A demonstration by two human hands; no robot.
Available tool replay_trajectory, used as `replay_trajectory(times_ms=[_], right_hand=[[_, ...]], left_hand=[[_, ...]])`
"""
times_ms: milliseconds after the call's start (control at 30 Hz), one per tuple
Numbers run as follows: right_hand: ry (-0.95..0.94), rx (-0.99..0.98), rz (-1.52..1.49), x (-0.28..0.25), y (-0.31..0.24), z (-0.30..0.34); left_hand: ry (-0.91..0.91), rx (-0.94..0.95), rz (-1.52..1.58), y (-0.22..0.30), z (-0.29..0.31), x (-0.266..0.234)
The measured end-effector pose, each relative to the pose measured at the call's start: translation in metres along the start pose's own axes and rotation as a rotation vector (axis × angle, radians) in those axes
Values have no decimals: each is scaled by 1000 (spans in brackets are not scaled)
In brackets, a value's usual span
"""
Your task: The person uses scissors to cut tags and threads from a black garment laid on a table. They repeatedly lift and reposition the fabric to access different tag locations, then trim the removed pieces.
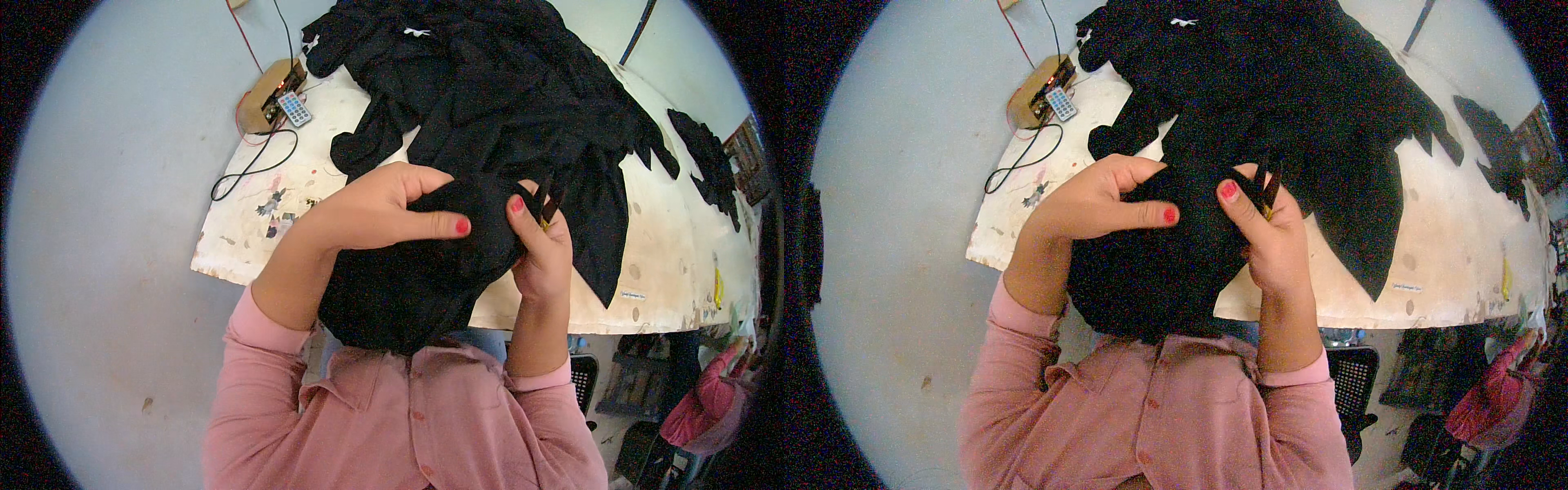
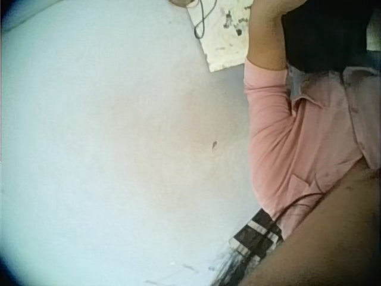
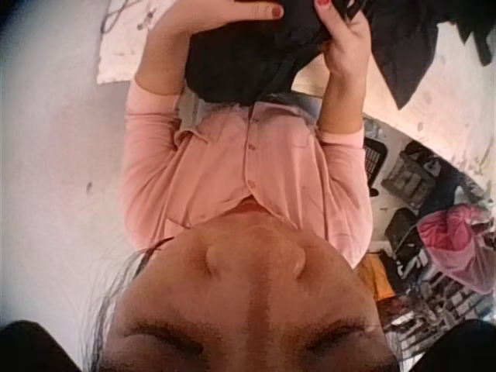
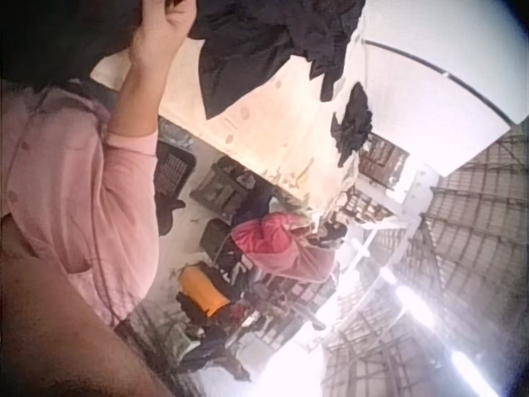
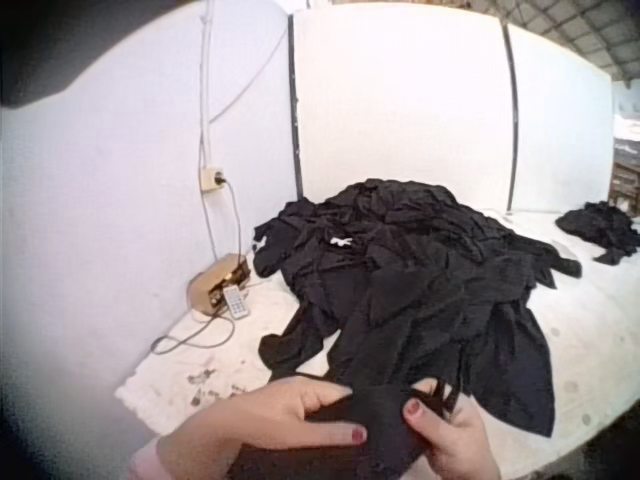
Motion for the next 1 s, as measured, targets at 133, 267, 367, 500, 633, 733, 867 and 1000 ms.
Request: replay_trajectory(times_ms=[133, 267, 367, 500, 633, 733, 867, 1000], right_hand=[[336, -708, 847, -18, 5, -16], [-33, -936, 968, 7, -15, 7], [-188, -886, 959, 12, -8, 4], [-204, -906, 943, 6, -11, 6], [-375, -614, 531, -5, -16, 4], [-290, -687, 534, -1, -12, 4], [-320, -403, 285, 8, -10, 14], [-313, -251, 340, 7, 4, 14]], left_hand=[[198, -50, 125, -12, 2, 4], [217, -18, 198, -11, 2, 6], [174, 74, 168, -9, 2, 5], [265, 88, 0, -8, 4, 5], [224, 105, 126, -11, 5, 9], [287, 110, 176, -6, 7, 14], [389, 211, 14, -9, 8, 22], [347, 354, -337, 5, 9, 16]])
Point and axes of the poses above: each hand's wrist, its own z-axis away from the middle knuckle, its own x-axis out of the palm, y = z × x, the point moved 1 cm from there along -z, towards the middle knuckle, and after that the axes turned 4 degrees about y, right-handed, at the moved point
